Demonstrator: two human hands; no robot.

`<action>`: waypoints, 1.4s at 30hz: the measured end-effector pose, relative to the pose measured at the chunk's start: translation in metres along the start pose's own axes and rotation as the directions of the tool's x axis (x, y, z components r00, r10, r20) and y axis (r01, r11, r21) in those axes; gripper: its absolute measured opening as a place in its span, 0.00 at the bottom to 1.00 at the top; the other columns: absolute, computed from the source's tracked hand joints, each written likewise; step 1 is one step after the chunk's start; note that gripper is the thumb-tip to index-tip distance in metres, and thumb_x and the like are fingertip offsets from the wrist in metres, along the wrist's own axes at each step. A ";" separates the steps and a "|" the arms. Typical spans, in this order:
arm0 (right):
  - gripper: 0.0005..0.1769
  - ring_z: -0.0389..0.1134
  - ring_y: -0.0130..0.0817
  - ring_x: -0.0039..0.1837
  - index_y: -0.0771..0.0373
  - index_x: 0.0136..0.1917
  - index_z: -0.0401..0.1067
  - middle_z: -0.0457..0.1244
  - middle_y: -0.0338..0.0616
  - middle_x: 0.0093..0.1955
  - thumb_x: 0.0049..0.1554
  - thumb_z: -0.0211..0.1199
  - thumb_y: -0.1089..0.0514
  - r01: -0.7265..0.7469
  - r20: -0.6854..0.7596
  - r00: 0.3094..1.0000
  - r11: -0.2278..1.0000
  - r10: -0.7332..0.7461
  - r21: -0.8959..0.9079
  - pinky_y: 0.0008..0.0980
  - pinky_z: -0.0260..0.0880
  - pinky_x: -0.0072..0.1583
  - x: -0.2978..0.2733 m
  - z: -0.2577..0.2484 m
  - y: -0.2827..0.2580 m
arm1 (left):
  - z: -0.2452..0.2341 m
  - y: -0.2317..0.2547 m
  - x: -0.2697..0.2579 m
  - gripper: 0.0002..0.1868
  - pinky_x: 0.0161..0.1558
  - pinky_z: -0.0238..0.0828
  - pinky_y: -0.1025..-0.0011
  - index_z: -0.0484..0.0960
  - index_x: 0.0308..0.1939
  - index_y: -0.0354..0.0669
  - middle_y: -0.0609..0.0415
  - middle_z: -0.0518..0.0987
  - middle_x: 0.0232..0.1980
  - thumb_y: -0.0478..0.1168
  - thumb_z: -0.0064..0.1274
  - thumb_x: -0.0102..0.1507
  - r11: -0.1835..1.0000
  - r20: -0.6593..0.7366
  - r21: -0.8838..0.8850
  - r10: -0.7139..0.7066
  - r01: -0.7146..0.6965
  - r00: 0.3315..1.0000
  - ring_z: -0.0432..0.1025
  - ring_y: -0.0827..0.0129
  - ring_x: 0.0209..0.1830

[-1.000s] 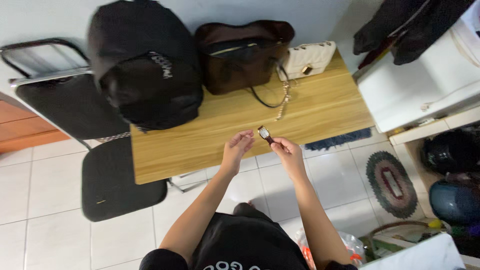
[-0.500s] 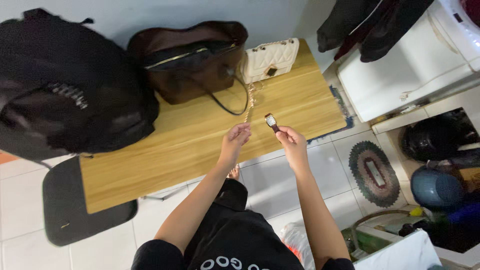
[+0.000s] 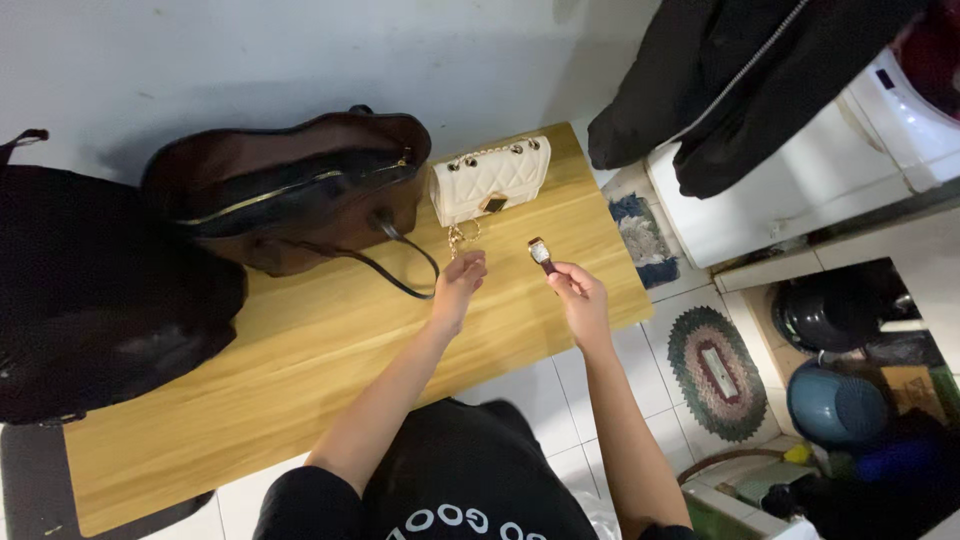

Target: The person packs a backpack on a table. They open a small white handbag, retrieve a green glasses case, take eyeglasses and sunglasses from a wardrobe, place the glasses into the case, put the case and a wallet into the backpack, zip it, then handle a watch and arrange the bags on the table.

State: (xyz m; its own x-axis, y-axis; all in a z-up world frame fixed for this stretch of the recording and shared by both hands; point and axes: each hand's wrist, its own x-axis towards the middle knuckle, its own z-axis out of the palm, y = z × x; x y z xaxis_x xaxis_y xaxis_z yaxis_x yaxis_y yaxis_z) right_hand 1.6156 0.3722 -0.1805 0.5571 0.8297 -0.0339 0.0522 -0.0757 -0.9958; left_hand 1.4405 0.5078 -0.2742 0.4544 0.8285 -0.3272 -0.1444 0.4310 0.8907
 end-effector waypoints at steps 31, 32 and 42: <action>0.11 0.69 0.21 0.53 0.67 0.57 0.76 0.70 0.36 0.50 0.62 0.63 0.61 -0.064 0.420 0.902 0.993 0.099 -0.095 0.23 0.67 0.58 0.205 -0.068 0.071 | 0.057 -0.050 0.165 0.13 0.40 0.70 0.77 0.75 0.46 0.51 0.64 0.73 0.35 0.47 0.61 0.65 0.620 -0.434 -0.745 -0.169 -0.247 0.885 0.70 0.78 0.32; 0.11 0.69 0.22 0.53 0.67 0.57 0.76 0.70 0.36 0.50 0.62 0.63 0.61 -0.066 0.420 0.902 0.994 0.098 -0.090 0.24 0.67 0.58 0.207 -0.070 0.073 | 0.058 -0.048 0.165 0.12 0.38 0.70 0.77 0.74 0.45 0.52 0.64 0.74 0.35 0.48 0.61 0.64 0.606 -0.436 -0.754 -0.176 -0.252 0.883 0.70 0.78 0.32; 0.11 0.69 0.22 0.53 0.68 0.57 0.76 0.70 0.37 0.51 0.63 0.63 0.61 -0.021 0.422 0.904 0.995 0.059 -0.095 0.23 0.68 0.59 0.208 -0.088 0.086 | 0.086 -0.040 0.188 0.19 0.27 0.58 0.78 0.64 0.37 0.55 0.67 0.67 0.31 0.54 0.60 0.63 0.638 -0.629 -0.704 -0.358 -0.311 0.690 0.61 0.84 0.25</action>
